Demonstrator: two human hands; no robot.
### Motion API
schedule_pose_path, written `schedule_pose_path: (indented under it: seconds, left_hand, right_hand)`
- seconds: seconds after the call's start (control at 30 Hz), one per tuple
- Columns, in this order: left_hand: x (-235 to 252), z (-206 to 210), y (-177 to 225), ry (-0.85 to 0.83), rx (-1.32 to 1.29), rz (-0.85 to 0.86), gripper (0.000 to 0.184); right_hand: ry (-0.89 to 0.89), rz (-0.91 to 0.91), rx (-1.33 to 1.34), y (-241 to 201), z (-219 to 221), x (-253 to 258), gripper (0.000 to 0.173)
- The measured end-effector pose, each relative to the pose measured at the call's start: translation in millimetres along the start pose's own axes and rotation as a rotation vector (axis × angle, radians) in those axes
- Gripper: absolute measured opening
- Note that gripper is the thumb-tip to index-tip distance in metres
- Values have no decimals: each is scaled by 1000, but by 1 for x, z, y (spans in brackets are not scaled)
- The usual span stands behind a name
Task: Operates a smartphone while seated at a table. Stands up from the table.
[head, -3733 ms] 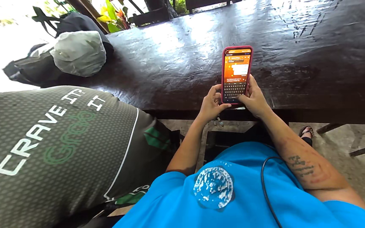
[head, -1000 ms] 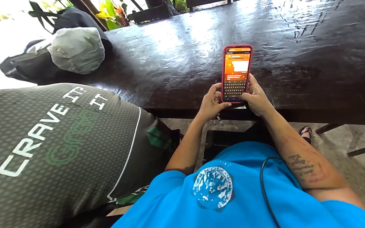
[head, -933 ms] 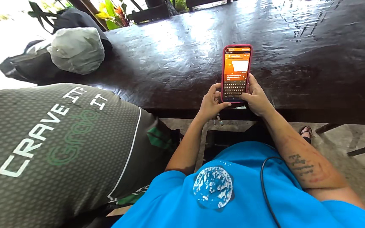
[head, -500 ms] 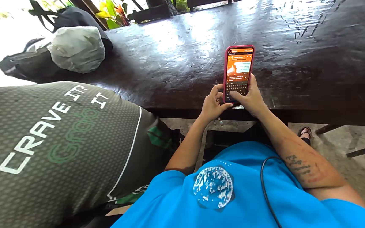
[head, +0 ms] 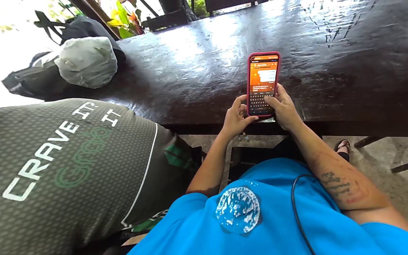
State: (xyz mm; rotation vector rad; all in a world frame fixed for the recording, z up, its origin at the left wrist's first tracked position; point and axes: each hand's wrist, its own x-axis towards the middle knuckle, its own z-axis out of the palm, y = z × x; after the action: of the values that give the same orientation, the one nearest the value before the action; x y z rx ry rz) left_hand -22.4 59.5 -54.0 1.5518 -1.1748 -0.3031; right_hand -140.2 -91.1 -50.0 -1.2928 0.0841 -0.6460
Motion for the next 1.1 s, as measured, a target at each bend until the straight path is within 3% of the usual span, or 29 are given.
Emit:
schedule_pose_path:
  seconds: [0.23, 0.57, 0.9, 1.1]
  left_hand:
    - [-1, -1, 0, -3, 24, -6, 75]
    - [-1, -1, -2, -16, -7, 8, 74]
    - [-1, 0, -4, -11, -20, 19, 74]
    - [-1, 0, -2, -16, -31, 3, 75]
  right_hand:
    - [73, 29, 71, 1, 0, 2, 35]
    - [175, 72, 149, -5, 3, 0, 47]
    - [158, 61, 117, -4, 3, 2, 31]
    - [156, 67, 118, -3, 3, 3, 37]
